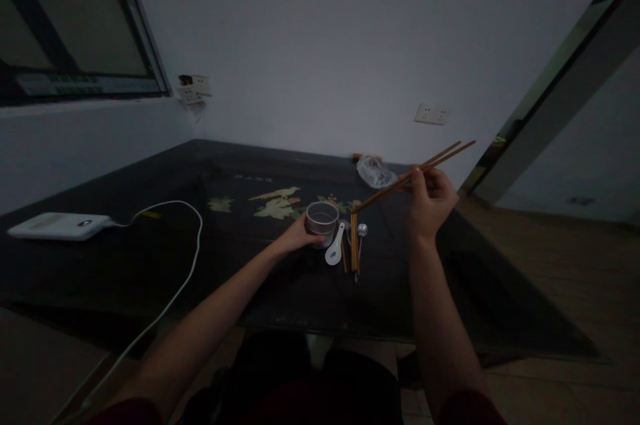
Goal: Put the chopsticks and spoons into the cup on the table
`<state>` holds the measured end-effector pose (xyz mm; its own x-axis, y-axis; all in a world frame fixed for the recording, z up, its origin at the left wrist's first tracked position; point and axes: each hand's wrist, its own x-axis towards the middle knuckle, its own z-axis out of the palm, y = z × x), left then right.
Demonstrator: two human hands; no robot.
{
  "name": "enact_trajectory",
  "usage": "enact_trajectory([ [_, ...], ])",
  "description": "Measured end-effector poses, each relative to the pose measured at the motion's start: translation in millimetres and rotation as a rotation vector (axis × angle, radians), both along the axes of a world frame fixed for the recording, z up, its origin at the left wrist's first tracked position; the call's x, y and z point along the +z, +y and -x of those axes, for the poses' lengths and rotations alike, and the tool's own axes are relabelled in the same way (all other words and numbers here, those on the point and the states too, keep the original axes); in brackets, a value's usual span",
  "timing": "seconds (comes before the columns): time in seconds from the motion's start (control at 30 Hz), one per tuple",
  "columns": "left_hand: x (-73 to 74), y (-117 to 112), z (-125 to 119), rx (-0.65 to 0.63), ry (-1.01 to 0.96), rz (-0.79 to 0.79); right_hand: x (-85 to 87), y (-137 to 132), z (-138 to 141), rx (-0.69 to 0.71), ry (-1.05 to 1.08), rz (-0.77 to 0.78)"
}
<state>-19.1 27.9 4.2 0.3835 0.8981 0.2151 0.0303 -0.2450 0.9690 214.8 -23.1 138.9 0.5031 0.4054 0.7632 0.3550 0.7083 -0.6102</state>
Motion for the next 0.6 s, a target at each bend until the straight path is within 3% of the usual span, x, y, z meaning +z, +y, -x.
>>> enact_trajectory([
  [0.13,-0.9,0.9,0.6,0.003,0.002,0.0,8.6,8.4,31.9,0.054,-0.046,-0.023],
  [0.27,-1.7,0.8,1.0,-0.004,-0.017,0.015,6.0,21.1,53.9,0.136,-0.115,0.074],
  [0.43,-0.9,0.3,1.1,-0.023,-0.028,-0.004,-11.2,40.1,67.3,0.24,-0.288,0.285],
  [0.6,-2.5,1.6,1.0,0.015,0.0,-0.021,-36.2,57.3,74.3,0.271,-0.372,0.39],
])
